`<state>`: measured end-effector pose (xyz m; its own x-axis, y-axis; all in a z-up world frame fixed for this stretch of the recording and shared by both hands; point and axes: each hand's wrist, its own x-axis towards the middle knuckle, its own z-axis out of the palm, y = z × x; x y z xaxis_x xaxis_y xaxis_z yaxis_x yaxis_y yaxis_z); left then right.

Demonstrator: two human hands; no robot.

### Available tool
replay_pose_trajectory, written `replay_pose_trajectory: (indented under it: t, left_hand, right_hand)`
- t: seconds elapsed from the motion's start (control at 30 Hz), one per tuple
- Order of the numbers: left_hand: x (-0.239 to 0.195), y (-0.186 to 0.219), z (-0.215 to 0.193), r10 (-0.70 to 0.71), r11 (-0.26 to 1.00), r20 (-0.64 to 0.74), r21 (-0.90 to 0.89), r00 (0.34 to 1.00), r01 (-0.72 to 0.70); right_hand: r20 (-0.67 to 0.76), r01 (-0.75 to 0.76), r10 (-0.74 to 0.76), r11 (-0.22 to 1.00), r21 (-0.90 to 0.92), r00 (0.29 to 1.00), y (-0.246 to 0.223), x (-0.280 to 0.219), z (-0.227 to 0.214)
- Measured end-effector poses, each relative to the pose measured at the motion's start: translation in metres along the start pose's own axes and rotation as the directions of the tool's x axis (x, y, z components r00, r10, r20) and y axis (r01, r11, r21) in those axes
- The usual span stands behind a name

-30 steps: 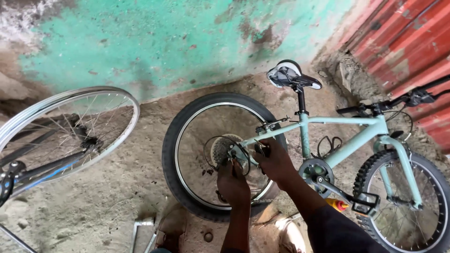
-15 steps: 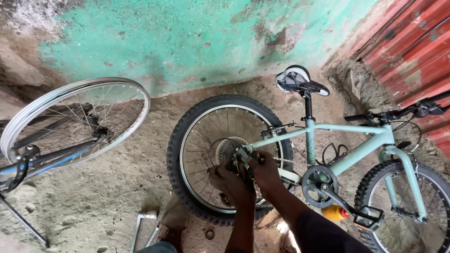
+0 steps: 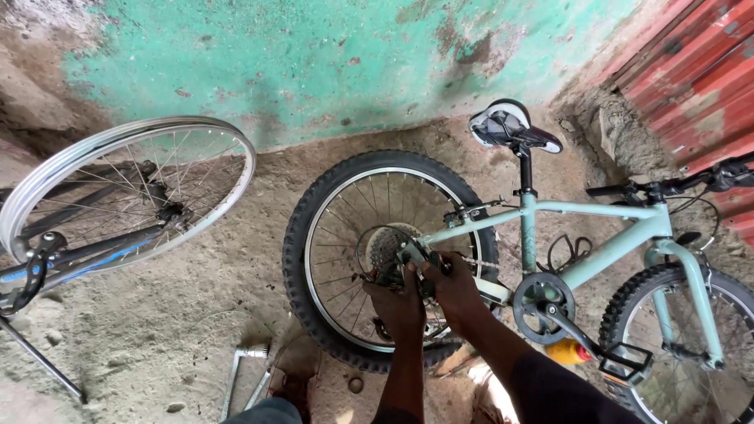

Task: The person works on the rear derailleur of a light blue bicycle, using pliers to adjust the cable and a wrench to tighten bolts. They manipulate the derailleur mechanism and chain while the bike is positioned upside down.

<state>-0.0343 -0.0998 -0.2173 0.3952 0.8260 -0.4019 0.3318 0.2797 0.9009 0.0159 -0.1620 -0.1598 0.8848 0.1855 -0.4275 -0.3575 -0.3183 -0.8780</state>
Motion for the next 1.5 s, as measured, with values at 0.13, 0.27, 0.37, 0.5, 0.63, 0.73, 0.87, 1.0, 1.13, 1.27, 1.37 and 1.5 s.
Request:
replay_pose_trajectory:
  t: [0.13, 0.27, 0.37, 0.5, 0.63, 0.73, 0.87, 1.0, 1.13, 1.27, 1.37, 1.5]
  left_hand:
    - [0.001, 0.008, -0.005, -0.015, 1.0, 0.014, -0.009, 1.0, 0.015]
    - [0.003, -0.004, 0.006, -0.025, 0.997, -0.024, -0.072, 0.999, 0.024]
    - [0.001, -0.001, 0.012, -0.043, 0.981, -0.007, -0.189, 0.999, 0.041]
    - [-0.001, 0.01, 0.017, -0.033, 0.952, -0.003, -0.303, 0.999, 0.03]
    - [0.001, -0.001, 0.028, -0.071, 0.922, -0.013, -0.384, 0.997, 0.06]
    - [0.008, -0.014, 0.04, -0.075, 0.904, -0.073, -0.426, 0.995, 0.036]
    - [0.004, -0.005, 0.036, -0.102, 0.898, -0.081, -0.436, 0.991, 0.057]
    - [0.006, -0.01, 0.039, -0.103, 0.898, -0.075, -0.436, 0.992, 0.061]
    - [0.005, -0.011, 0.04, -0.09, 0.904, -0.072, -0.425, 0.993, 0.051]
    - [0.003, -0.011, 0.034, -0.089, 0.912, -0.049, -0.406, 0.995, 0.062]
    - [0.002, 0.001, 0.03, -0.089, 0.901, -0.025, -0.427, 0.996, 0.07]
    - [0.006, -0.015, 0.032, -0.096, 0.903, -0.031, -0.422, 0.995, 0.074]
  right_hand:
    - [0.057, 0.057, -0.059, 0.998, 0.029, 0.997, -0.007, -0.001, -0.005]
    - [0.132, 0.208, -0.171, 0.907, -0.365, 0.976, -0.007, 0.007, -0.019]
    - [0.176, 0.3, -0.25, 0.653, -0.696, 0.952, -0.019, 0.015, -0.034]
    - [0.255, 0.334, -0.235, 0.411, -0.848, 0.938, -0.051, 0.016, -0.033]
    - [0.291, 0.345, -0.237, 0.227, -0.911, 0.927, -0.071, 0.01, -0.02]
    - [0.38, 0.411, -0.274, 0.061, -0.91, 0.883, -0.073, 0.01, -0.013]
    - [0.439, 0.419, -0.278, -0.131, -0.898, 0.854, -0.064, 0.024, -0.015]
    - [0.462, 0.428, -0.267, -0.177, -0.886, 0.846, -0.067, 0.025, -0.013]
    - [0.466, 0.419, -0.282, -0.214, -0.882, 0.839, -0.062, 0.029, -0.011]
    - [0.471, 0.377, -0.333, -0.31, -0.873, 0.817, -0.056, 0.034, -0.007]
    - [0.496, 0.331, -0.367, -0.428, -0.841, 0.787, -0.064, 0.03, 0.005]
    - [0.602, 0.317, -0.369, -0.595, -0.739, 0.709, -0.075, 0.019, 0.022]
